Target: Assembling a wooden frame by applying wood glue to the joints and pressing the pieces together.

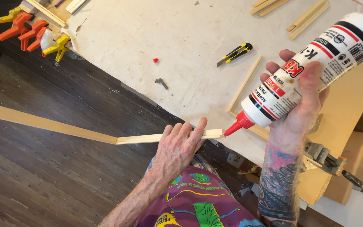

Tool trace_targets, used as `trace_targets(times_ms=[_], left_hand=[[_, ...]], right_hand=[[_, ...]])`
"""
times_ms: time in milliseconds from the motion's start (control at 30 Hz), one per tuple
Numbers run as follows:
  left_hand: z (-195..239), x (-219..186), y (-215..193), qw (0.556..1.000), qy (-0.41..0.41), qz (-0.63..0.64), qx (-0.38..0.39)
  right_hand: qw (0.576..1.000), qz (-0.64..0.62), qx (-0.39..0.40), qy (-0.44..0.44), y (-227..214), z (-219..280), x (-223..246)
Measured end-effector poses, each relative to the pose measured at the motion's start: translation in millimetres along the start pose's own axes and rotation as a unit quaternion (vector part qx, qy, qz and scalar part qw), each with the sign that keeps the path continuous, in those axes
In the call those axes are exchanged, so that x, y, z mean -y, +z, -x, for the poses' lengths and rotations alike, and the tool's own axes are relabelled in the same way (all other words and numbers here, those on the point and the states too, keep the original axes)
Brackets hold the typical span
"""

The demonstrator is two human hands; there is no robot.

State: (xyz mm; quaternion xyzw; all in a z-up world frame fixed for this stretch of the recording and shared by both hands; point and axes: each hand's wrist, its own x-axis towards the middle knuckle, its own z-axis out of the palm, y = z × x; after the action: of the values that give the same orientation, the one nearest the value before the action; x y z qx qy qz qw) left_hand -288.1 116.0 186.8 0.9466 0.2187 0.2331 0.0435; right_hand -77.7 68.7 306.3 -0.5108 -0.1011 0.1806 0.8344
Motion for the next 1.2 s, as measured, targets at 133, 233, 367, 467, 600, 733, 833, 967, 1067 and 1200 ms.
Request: trace_targets(times_ms=[133, 233, 367, 467, 600, 733, 833, 967, 1067, 1200], left_hand=[[0, 1, -1, 1.000, -0.001, 0.000, 0.003], [0, 3, -2, 1.000, -0.002, 0.005, -0.001], [1, 4, 0, 1.000, 0.000, 0.003, 0.007], [0, 6, 2, 1.000, 0.000, 0.009, 0.008], [-2, 7, 1, 1.000, 0.004, 0.008, 0.016], [-3, 7, 2, 1.000, 0.005, -0.002, 0.010], [-5, 8, 2, 1.000, 0.008, 0.007, 0.007], [-6, 8, 2, 1.000, 0.007, 0.008, 0.007], [-7, 9, 3, 1.000, 0.005, 0.009, 0.005], [-8, 10, 4, 1.000, 0.006, 0.011, 0.018]], right_hand=[[1.000, -0.003, 0.003, -0.001, -1, -1, -3], [1.000, -0.004, -0.018, 0.010, 0, -2, -4], [1.000, -0.005, 0.003, 0.007, -1, -3, -7], [1.000, 0.002, -0.005, 0.003, 2, -3, -7], [1.000, -0.007, -0.010, 0.002, 0, -8, -10], [1.000, 0.000, -0.017, 0.010, 2, -8, -8], [1.000, -0.012, -0.010, 0.013, 0, -12, -10], [1.000, -0.003, -0.023, 0.013, 2, -14, -11], [0.999, -0.005, -0.027, 0.017, 5, -15, -11], [0.999, -0.012, -0.030, 0.037, 1, -20, -16]])
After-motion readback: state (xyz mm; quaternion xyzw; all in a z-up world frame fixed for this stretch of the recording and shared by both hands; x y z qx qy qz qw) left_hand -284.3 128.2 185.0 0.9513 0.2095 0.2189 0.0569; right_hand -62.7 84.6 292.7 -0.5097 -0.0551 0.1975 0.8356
